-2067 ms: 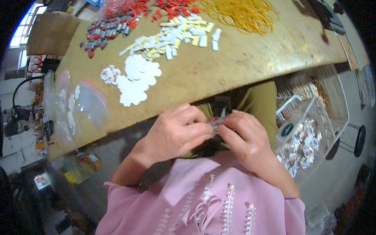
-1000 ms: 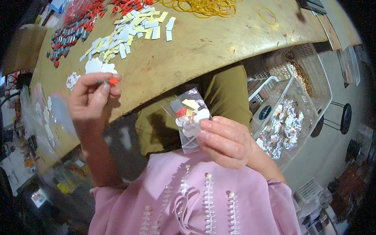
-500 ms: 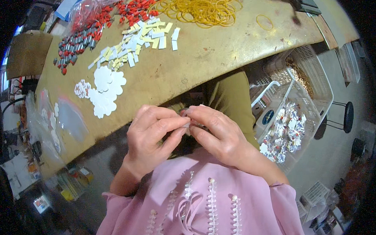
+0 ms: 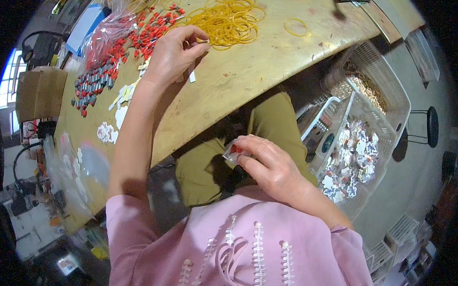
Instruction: The person repeatedly picks small white paper cutouts and colorful rectangular pieces from a table, places them into small clear plastic bags, and sets the filled bags aside. The process continues with multiple items handled one at a time.
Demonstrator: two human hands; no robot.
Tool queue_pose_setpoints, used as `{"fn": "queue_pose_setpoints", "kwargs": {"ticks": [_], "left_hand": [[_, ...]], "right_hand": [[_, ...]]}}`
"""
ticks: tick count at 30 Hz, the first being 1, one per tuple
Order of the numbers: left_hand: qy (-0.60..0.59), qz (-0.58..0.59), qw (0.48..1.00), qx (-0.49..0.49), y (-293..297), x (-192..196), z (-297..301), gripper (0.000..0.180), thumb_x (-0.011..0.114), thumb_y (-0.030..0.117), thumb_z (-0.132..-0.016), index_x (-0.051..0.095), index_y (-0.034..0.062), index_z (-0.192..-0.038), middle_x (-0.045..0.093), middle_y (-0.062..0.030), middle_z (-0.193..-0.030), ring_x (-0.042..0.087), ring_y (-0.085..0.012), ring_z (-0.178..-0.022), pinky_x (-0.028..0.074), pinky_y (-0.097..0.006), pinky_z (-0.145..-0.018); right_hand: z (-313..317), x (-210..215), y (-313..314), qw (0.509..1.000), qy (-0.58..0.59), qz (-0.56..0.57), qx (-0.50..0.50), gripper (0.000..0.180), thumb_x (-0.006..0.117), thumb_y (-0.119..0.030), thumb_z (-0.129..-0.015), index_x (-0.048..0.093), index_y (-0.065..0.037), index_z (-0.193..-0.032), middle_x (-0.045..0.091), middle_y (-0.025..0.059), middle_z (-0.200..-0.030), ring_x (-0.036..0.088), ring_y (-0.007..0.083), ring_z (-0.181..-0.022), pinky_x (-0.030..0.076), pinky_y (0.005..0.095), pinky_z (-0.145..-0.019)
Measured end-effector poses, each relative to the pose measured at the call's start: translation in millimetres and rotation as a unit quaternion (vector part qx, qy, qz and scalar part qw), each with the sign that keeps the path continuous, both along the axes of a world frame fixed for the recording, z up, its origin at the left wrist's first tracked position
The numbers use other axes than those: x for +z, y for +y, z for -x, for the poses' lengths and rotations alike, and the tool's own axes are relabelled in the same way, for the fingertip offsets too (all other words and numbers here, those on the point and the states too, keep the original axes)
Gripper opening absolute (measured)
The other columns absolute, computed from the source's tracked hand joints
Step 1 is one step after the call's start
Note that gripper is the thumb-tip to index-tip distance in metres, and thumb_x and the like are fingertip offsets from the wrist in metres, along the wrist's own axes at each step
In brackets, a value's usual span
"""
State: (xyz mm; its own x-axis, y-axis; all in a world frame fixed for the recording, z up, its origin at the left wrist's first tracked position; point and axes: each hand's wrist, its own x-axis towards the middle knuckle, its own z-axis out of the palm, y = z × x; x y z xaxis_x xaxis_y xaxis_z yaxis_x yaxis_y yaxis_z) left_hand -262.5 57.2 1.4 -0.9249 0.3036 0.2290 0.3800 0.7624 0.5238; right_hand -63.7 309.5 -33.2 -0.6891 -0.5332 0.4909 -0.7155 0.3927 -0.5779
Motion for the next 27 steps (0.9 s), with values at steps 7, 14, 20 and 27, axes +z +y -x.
{"fn": "queue_pose_setpoints", "kwargs": {"ticks": [7, 14, 20, 27], "left_hand": [[-0.132, -0.162, 0.977, 0.034, -12.0, -2.4, 23.0, 0.011, 0.077, 0.016, -0.099, 0.077, 0.0062, -0.106, 0.073, 0.0009, -0.089, 0.066, -0.0075, -0.081, 0.054, -0.026, -0.070], [-0.103, -0.249, 0.961, 0.055, -43.4, 41.9, -1.3, 0.011, 0.078, 0.008, -0.096, 0.072, 0.0004, -0.102, 0.076, -0.0041, -0.089, 0.071, -0.0081, -0.080, 0.057, -0.024, -0.077], [-0.097, -0.268, 0.957, 0.062, 13.5, 51.3, -118.5, 0.018, 0.077, 0.002, -0.094, 0.074, 0.0029, -0.111, 0.077, -0.0031, -0.093, 0.070, -0.0085, -0.082, 0.057, -0.026, -0.076], [0.106, -0.017, 0.992, -0.065, 24.8, 10.5, -191.0, 0.027, 0.079, 0.004, -0.079, 0.077, 0.0106, -0.105, 0.070, -0.0046, -0.093, 0.067, -0.0263, -0.089, 0.053, -0.039, -0.076]], "right_hand": [[6.6, -6.9, 14.3, 1.000, -0.010, 0.015, -0.026, 0.018, 0.074, -0.004, -0.084, 0.071, 0.002, -0.101, 0.071, 0.0201, -0.120, 0.073, 0.0380, -0.113, 0.062, 0.0472, -0.098], [13.5, -6.6, 13.0, 0.997, -0.060, 0.023, -0.044, 0.018, 0.073, 0.000, -0.083, 0.072, -0.002, -0.102, 0.071, 0.0148, -0.119, 0.072, 0.0347, -0.108, 0.060, 0.0455, -0.094], [16.8, 5.9, -1.5, 0.993, -0.105, 0.055, -0.029, 0.027, 0.071, 0.010, -0.080, 0.070, -0.001, -0.105, 0.070, 0.0174, -0.122, 0.071, 0.0363, -0.107, 0.060, 0.0421, -0.090], [13.6, 18.4, -16.3, 0.991, -0.121, 0.064, 0.000, 0.025, 0.073, 0.009, -0.084, 0.071, 0.001, -0.107, 0.069, 0.0204, -0.124, 0.072, 0.0361, -0.109, 0.063, 0.0407, -0.089]]}}
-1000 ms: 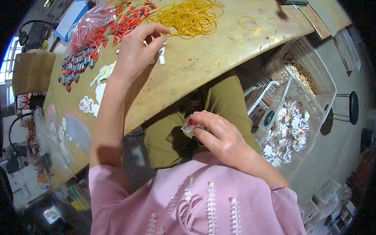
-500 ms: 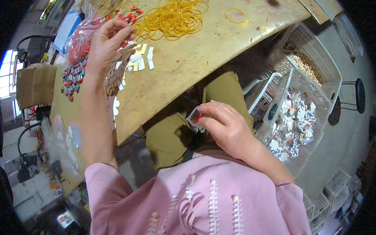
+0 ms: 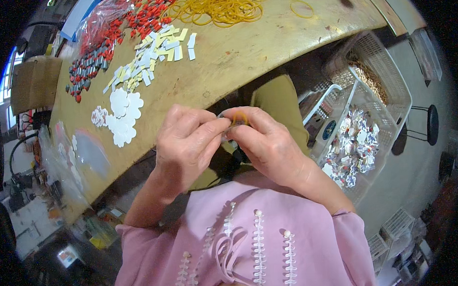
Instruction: The person repeatedly picks small white paper cutouts and colorful rectangular pieces from a table, places them into small clear plastic bags, and sets the filled bags aside. The process continues with multiple items handled one at a time.
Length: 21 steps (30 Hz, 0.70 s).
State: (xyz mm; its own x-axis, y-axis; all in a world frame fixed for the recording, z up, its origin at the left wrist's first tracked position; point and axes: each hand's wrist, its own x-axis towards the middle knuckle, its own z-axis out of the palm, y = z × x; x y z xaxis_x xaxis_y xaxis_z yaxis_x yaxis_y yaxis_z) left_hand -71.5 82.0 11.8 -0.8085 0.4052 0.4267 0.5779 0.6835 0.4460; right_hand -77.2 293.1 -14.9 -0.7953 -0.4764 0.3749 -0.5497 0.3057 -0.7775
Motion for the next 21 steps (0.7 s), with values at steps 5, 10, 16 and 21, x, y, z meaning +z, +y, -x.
{"fn": "queue_pose_setpoints", "kwargs": {"ticks": [5, 10, 16, 21], "left_hand": [[-0.155, 0.126, 0.979, -0.048, -19.5, 20.4, -13.1, 0.015, 0.075, 0.008, -0.084, 0.078, 0.0105, -0.098, 0.070, -0.0060, -0.093, 0.067, -0.0271, -0.091, 0.051, -0.042, -0.078], [-0.296, 0.259, 0.910, -0.129, -32.5, 6.7, -16.1, 0.012, 0.071, 0.013, -0.088, 0.076, 0.0102, -0.099, 0.075, -0.0107, -0.091, 0.073, -0.0322, -0.093, 0.053, -0.048, -0.081], [-0.358, 0.036, 0.928, -0.095, -57.5, 28.6, -19.2, 0.032, 0.081, 0.016, -0.087, 0.071, 0.0065, -0.117, 0.075, -0.0092, -0.084, 0.074, -0.0279, -0.078, 0.056, -0.040, -0.066], [-0.282, -0.187, 0.940, 0.044, -59.7, 13.0, -31.8, 0.050, 0.093, 0.015, -0.080, 0.072, 0.0041, -0.124, 0.074, -0.0041, -0.093, 0.070, -0.0175, -0.079, 0.055, -0.031, -0.068]], "right_hand": [[-9.7, -10.0, -5.9, 0.999, -0.008, -0.026, 0.037, 0.023, 0.075, 0.006, -0.084, 0.071, 0.002, -0.106, 0.069, 0.0202, -0.122, 0.073, 0.0354, -0.109, 0.063, 0.0404, -0.088], [-19.0, -12.2, -21.4, 0.994, 0.017, -0.015, 0.106, 0.016, 0.073, 0.003, -0.084, 0.068, 0.002, -0.099, 0.069, 0.0185, -0.118, 0.072, 0.0347, -0.105, 0.062, 0.0399, -0.086], [-11.7, -0.3, -19.1, 0.996, 0.009, -0.029, 0.083, 0.018, 0.074, 0.006, -0.083, 0.069, 0.001, -0.100, 0.069, 0.0169, -0.116, 0.072, 0.0337, -0.105, 0.062, 0.0393, -0.086], [-2.5, 9.6, -16.1, 0.997, -0.003, -0.039, 0.064, 0.024, 0.075, 0.010, -0.084, 0.069, -0.001, -0.104, 0.069, 0.0154, -0.116, 0.073, 0.0326, -0.104, 0.062, 0.0391, -0.086]]}}
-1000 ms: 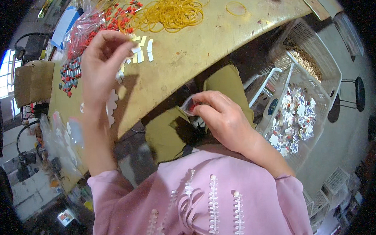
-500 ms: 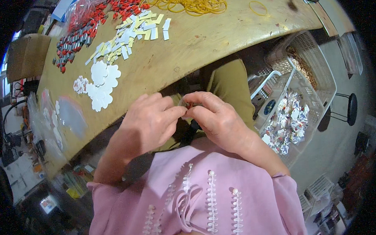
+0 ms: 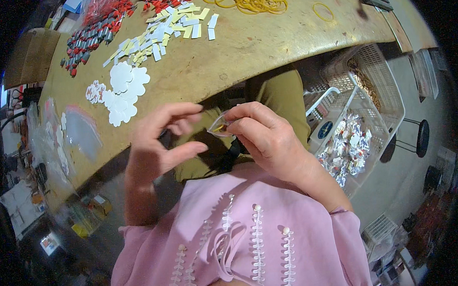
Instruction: The person repeatedly picks small white paper cutouts and colorful rectangular pieces from a table, places them into small clear plastic bags, and sets the filled bags aside. The process continues with multiple items handled one at a time.
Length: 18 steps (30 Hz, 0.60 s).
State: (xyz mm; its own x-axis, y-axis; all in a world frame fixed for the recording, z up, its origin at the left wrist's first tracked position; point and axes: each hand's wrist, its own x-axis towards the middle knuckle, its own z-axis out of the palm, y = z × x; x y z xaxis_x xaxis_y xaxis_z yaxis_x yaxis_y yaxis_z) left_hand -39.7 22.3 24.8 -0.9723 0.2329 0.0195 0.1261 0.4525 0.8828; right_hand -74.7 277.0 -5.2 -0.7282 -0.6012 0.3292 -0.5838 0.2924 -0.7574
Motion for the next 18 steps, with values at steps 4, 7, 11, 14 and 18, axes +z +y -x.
{"fn": "queue_pose_setpoints", "kwargs": {"ticks": [4, 7, 11, 14, 18], "left_hand": [[-0.015, -0.072, 0.997, 0.026, 19.6, -24.2, -7.2, 0.023, 0.088, 0.009, -0.087, 0.077, 0.0022, -0.106, 0.076, -0.0075, -0.097, 0.072, -0.0173, -0.085, 0.057, -0.029, -0.074], [0.021, -0.118, 0.992, 0.050, 23.7, -36.0, -8.5, 0.008, 0.080, -0.001, -0.091, 0.076, -0.0010, -0.098, 0.075, -0.0090, -0.093, 0.071, -0.0157, -0.082, 0.056, -0.028, -0.074], [-0.008, -0.184, 0.980, 0.078, 24.1, -37.3, -12.5, 0.004, 0.075, -0.006, -0.093, 0.075, -0.0033, -0.096, 0.074, -0.0084, -0.091, 0.069, -0.0128, -0.082, 0.056, -0.027, -0.074], [-0.059, -0.255, 0.960, 0.103, 25.4, -42.1, -16.8, 0.003, 0.073, -0.006, -0.094, 0.074, -0.0039, -0.097, 0.074, -0.0076, -0.091, 0.068, -0.0114, -0.083, 0.055, -0.026, -0.075], [-0.064, -0.220, 0.968, 0.107, 22.9, -47.0, -16.1, 0.008, 0.075, -0.004, -0.091, 0.074, -0.0016, -0.099, 0.074, -0.0076, -0.090, 0.069, -0.0125, -0.083, 0.055, -0.027, -0.076]], "right_hand": [[2.0, -3.9, -2.6, 1.000, -0.007, 0.011, 0.019, 0.026, 0.076, 0.010, -0.083, 0.069, -0.001, -0.105, 0.069, 0.0148, -0.117, 0.073, 0.0323, -0.104, 0.061, 0.0369, -0.085], [0.8, 3.0, -6.1, 0.997, -0.058, 0.034, -0.037, 0.023, 0.075, 0.009, -0.088, 0.071, -0.001, -0.108, 0.071, 0.0110, -0.113, 0.073, 0.0251, -0.103, 0.059, 0.0320, -0.087], [0.0, -1.9, -1.9, 0.920, -0.337, 0.184, -0.082, 0.011, 0.072, 0.000, -0.101, 0.071, 0.002, -0.111, 0.074, 0.0037, -0.105, 0.069, 0.0103, -0.097, 0.056, 0.0271, -0.090], [1.8, -5.8, 2.7, 0.878, -0.429, 0.202, -0.065, 0.011, 0.072, -0.002, -0.102, 0.070, 0.002, -0.112, 0.074, 0.0034, -0.104, 0.068, 0.0095, -0.094, 0.056, 0.0263, -0.089], [-0.2, -11.6, -0.1, 0.877, -0.427, 0.210, -0.070, 0.007, 0.071, -0.003, -0.103, 0.072, 0.002, -0.108, 0.075, 0.0009, -0.097, 0.068, 0.0081, -0.092, 0.056, 0.0262, -0.084]]}}
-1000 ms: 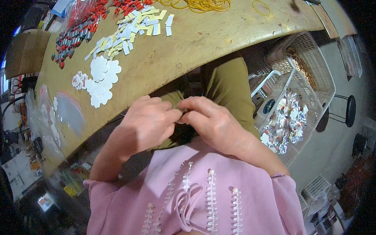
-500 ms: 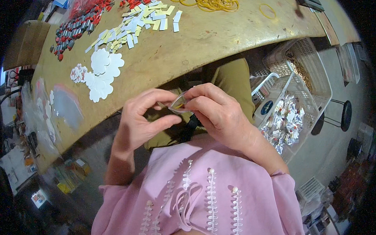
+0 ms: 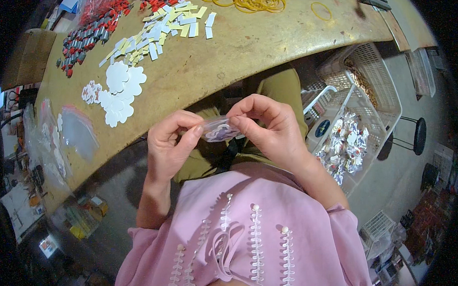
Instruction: The person repeatedly picks small white paper cutouts and colorful rectangular pieces from a table, places them into small clear plastic bags, and sets the filled bags aside. The process continues with multiple items handled one at a time.
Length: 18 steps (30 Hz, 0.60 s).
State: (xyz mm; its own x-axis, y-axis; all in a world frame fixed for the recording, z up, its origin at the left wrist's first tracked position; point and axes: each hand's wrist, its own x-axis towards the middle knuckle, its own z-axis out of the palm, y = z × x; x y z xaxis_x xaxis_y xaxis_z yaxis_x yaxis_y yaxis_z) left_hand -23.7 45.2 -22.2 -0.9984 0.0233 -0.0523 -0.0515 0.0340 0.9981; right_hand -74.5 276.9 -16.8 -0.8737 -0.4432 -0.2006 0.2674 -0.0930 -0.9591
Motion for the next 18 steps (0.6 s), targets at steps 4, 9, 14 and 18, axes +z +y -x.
{"fn": "queue_pose_setpoints", "kwargs": {"ticks": [4, 9, 14, 18], "left_hand": [[0.074, 0.138, 0.988, -0.005, 14.1, 5.0, 8.2, 0.016, 0.081, 0.001, -0.083, 0.074, 0.0037, -0.097, 0.073, -0.0080, -0.088, 0.070, -0.0226, -0.078, 0.056, -0.033, -0.073], [0.104, 0.220, 0.969, 0.047, 32.9, 7.4, 15.0, 0.016, 0.081, 0.001, -0.080, 0.067, 0.0053, -0.087, 0.068, -0.0062, -0.080, 0.067, -0.0247, -0.074, 0.054, -0.035, -0.067], [0.172, 0.271, 0.947, 0.002, 21.5, 11.4, 12.7, 0.018, 0.080, -0.001, -0.077, 0.065, 0.0058, -0.084, 0.064, -0.0056, -0.076, 0.064, -0.0231, -0.068, 0.052, -0.035, -0.062], [0.156, 0.241, 0.958, -0.024, 5.3, 10.7, -0.1, 0.017, 0.078, -0.003, -0.078, 0.065, 0.0051, -0.083, 0.063, -0.0058, -0.076, 0.062, -0.0220, -0.066, 0.051, -0.033, -0.060]], "right_hand": [[-8.1, 4.7, -11.6, 0.988, 0.099, -0.117, -0.026, 0.008, 0.073, -0.001, -0.099, 0.074, 0.001, -0.106, 0.077, 0.0056, -0.094, 0.072, 0.0136, -0.088, 0.057, 0.0281, -0.079], [-10.9, 2.0, -19.5, 0.901, 0.351, -0.250, -0.051, 0.016, 0.078, 0.003, -0.089, 0.076, -0.004, -0.104, 0.076, 0.0101, -0.092, 0.073, 0.0281, -0.085, 0.056, 0.0369, -0.074], [-11.1, 1.1, -8.7, 0.941, 0.264, -0.209, -0.040, 0.011, 0.077, 0.001, -0.091, 0.077, -0.004, -0.101, 0.077, 0.0088, -0.093, 0.073, 0.0276, -0.085, 0.056, 0.0369, -0.077], [-7.4, 11.2, 17.6, 0.948, 0.230, -0.221, -0.017, 0.013, 0.073, 0.007, -0.093, 0.075, 0.000, -0.104, 0.076, 0.0128, -0.098, 0.074, 0.0267, -0.087, 0.058, 0.0363, -0.077]]}}
